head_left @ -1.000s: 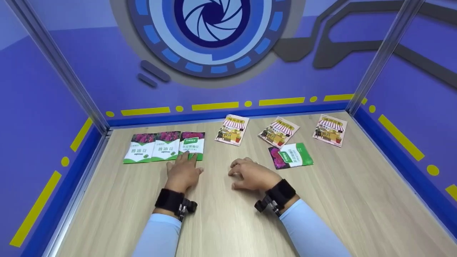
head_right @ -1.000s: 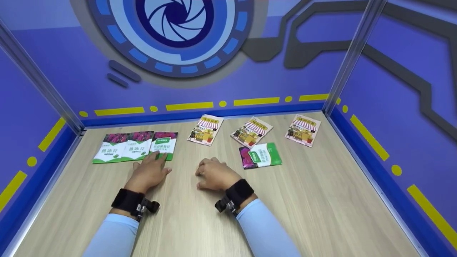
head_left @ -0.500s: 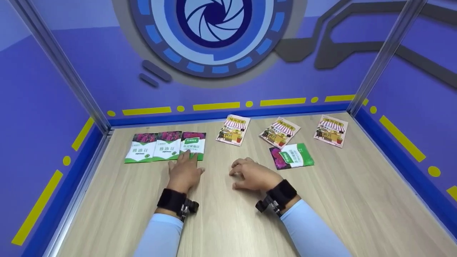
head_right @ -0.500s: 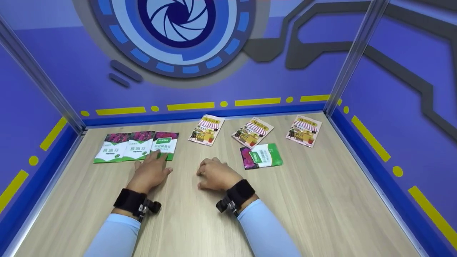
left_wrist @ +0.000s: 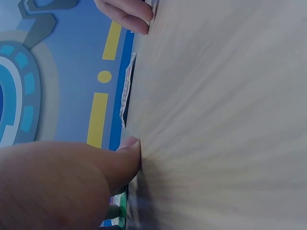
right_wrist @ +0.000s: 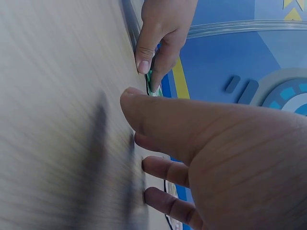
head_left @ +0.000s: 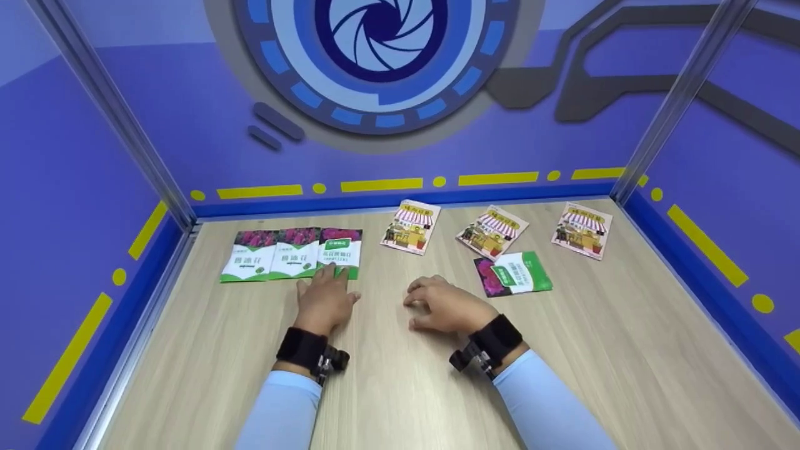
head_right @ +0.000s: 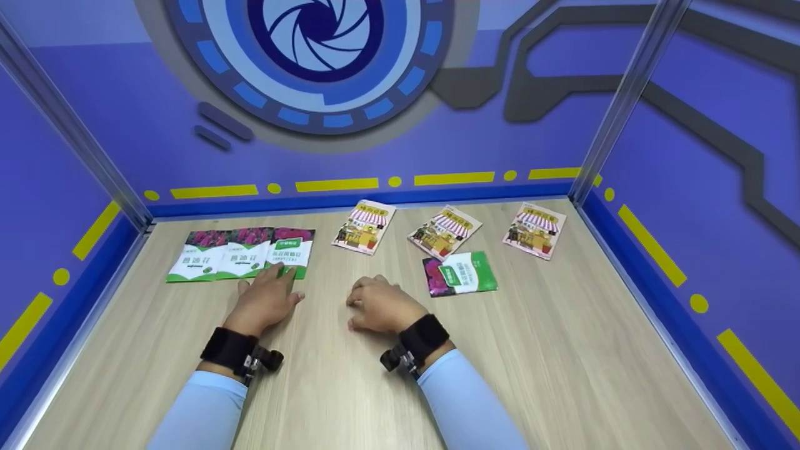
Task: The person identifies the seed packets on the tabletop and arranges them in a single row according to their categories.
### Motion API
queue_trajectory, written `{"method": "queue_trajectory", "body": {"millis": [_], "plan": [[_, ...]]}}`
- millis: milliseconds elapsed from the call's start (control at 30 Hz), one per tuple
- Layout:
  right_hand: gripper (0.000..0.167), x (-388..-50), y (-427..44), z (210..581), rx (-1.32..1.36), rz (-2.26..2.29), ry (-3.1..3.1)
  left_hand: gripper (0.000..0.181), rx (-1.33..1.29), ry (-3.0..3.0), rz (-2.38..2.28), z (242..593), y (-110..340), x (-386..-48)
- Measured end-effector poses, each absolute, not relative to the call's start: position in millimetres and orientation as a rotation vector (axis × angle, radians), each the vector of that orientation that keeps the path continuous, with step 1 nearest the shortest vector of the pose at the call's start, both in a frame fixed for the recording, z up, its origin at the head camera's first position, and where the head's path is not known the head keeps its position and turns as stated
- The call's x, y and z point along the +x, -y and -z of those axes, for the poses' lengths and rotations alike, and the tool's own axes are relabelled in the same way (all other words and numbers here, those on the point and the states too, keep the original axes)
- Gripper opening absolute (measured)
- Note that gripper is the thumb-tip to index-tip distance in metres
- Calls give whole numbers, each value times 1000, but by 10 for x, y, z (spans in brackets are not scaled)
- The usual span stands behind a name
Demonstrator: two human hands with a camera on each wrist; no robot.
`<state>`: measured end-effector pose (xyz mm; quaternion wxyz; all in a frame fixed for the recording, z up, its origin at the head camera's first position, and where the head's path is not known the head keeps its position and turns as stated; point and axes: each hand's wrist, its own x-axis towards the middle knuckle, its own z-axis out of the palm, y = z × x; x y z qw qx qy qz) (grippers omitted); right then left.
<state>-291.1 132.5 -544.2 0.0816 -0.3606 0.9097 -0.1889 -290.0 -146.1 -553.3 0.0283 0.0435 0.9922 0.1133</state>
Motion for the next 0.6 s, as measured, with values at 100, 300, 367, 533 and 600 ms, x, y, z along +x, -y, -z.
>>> {"method": "queue_trajectory", "body": {"millis": [100, 300, 367, 533, 600], "plan": [[43, -2908, -1327, 5435, -1079, 568, -2721, 68, 132, -3063, -344, 5525, 1453, -2894], [43, -2906, -1316, 5434, -1074, 561, -2727, 76, 149, -3044, -336, 5458, 1415, -2850], [43, -2909, -1320, 5431, -1080, 561, -2722, 80, 161, -3029, -340, 5439, 1399, -2839], [41, -2929, -1389, 5387, -1018, 617, -2693, 80, 166, -3024, -330, 5446, 1381, -2833], [41, -2942, -1451, 5353, -910, 664, -2722, 80, 166, -3025, -340, 5463, 1376, -2840]]}}
